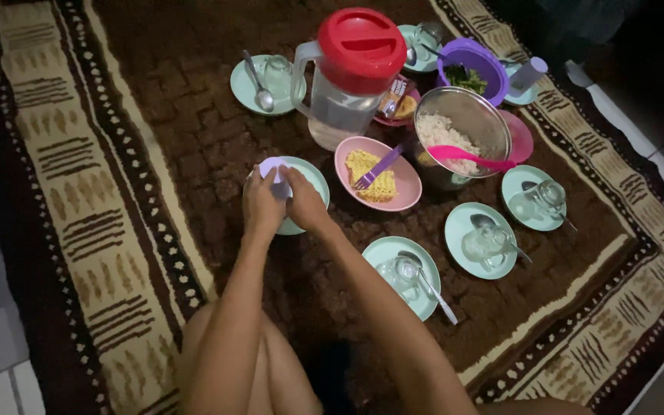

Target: The person arranges plates, glasses, and spoons on a rug laid out on the floor. They move a water jug and a bowl of rice, then place a glass and spoon on a plate, and adjust other items around the central food bowls.

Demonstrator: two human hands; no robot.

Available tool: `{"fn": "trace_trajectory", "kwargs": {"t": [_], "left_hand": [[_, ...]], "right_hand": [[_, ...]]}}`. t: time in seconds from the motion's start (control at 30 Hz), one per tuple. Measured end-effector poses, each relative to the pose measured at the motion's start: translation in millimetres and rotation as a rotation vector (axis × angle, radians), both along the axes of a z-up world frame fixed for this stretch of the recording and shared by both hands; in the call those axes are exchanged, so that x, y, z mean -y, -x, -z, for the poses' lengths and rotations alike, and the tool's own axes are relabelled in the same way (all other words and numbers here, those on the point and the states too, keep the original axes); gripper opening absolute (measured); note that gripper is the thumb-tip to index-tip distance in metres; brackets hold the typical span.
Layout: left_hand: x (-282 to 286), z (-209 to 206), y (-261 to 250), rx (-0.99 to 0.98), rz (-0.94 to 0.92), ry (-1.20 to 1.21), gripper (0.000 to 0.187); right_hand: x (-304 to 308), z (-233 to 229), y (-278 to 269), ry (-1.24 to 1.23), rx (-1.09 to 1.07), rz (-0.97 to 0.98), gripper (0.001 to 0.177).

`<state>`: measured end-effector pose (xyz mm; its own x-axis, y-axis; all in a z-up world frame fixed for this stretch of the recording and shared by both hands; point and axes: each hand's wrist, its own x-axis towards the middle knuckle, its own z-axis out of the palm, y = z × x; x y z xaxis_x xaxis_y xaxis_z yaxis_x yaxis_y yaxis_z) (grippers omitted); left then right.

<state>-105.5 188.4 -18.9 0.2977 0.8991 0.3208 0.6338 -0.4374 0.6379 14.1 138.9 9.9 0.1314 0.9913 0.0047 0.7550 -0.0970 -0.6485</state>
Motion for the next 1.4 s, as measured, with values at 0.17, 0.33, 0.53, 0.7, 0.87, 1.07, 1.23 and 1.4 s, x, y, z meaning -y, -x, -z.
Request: {"fn": "trace_trajectory", "kwargs": {"t": [0.17,0.33,0.53,0.7,0.87,1.07,1.23,1.4], "left_hand": [[4.1,-20.0,2.3,0.000,-0.070,0.209,0.066],[1.9,-10.2,1.9,-0.035,-0.111,0.225,0.061],[2.3,-9.8,2.6,0.048,-0.120,0.261,0.062],[7.6,-17.7,2.3,0.009,-0.154,0.196,0.053],[6.0,-11.7,0.5,0.007,-0.169,0.201,0.059],[18.5,-22.5,-2.2,0.067,-0.193,0.164,0.057],[17.5,-13.0,-3.9,0.117,-0.172,0.096,0.061],[46.0,-50.2,-8.0,0.201,0.038,-0.029,0.059]], "right_hand": [[18.3,32.4,25.6,-0.092,0.272,0.230,0.059],[46.7,65.9,52.1,-0.146,0.455,0.265,0.048],[49.5,84.5,62.8,0.059,0.368,0.259,0.025],[55.6,54.0,74.5,0.039,0.359,0.234,0.025],[58.9,46.0,74.8,0.006,0.416,0.171,0.022],[55.5,49.3,76.1,0.059,0.416,0.117,0.023],[56.6,66.8,60.9,0.089,0.427,0.147,0.036],[83.2,-2.4,24.2,0.014,0.440,0.278,0.063]]}}
